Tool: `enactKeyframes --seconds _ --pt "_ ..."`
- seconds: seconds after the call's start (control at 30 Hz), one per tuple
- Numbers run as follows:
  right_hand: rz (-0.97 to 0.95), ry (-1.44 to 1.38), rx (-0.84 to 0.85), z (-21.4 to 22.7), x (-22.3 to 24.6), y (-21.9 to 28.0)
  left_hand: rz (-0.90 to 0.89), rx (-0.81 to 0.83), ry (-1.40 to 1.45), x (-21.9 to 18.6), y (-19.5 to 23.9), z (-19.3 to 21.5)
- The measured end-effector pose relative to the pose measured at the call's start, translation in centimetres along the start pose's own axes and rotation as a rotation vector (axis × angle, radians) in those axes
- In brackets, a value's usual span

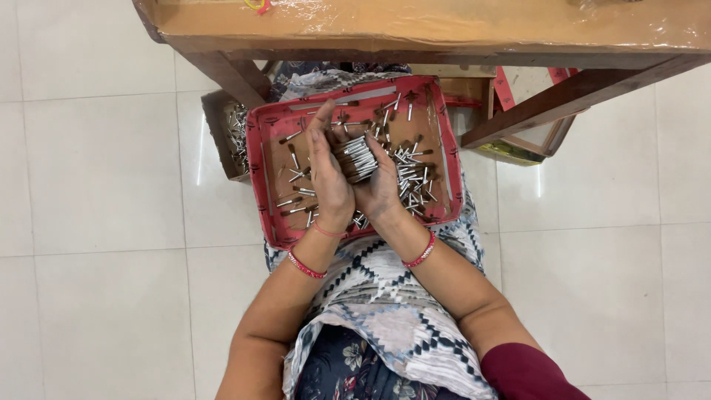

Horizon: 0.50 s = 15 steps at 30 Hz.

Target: The person sits on the floor and sorts small metal pins from a red tray. They gather the pins into bundles, rub them between their palms, and place the bundles on a wooden table. The person also handles a small bundle of colorful rubber bands on the table.

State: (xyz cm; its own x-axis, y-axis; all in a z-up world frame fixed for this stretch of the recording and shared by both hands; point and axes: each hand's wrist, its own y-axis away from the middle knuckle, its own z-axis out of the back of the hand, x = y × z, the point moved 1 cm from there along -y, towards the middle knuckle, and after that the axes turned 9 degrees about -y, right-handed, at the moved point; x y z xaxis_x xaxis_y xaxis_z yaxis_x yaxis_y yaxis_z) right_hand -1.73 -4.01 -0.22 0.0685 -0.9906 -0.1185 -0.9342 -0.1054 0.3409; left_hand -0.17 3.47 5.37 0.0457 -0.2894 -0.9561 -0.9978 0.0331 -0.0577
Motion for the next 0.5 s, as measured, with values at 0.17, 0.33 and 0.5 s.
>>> enactKeyframes --seconds 0.17,0.33,0.5 --pt "0.096 0.045 0.169 0.3 0.2 0.1 -0.108 0.036 -0.165 -1.3 0.1 0.1" --pt "0.166 0.439 -0.064 1.2 0.6 0.1 -0.425 0.11 -0.965 -0.4 0.9 -1.4" --pt "0.177 0.677 -0.155 -1.8 0.6 1.7 -0.164 0.242 -0.665 4.0 -1.1 -1.6"
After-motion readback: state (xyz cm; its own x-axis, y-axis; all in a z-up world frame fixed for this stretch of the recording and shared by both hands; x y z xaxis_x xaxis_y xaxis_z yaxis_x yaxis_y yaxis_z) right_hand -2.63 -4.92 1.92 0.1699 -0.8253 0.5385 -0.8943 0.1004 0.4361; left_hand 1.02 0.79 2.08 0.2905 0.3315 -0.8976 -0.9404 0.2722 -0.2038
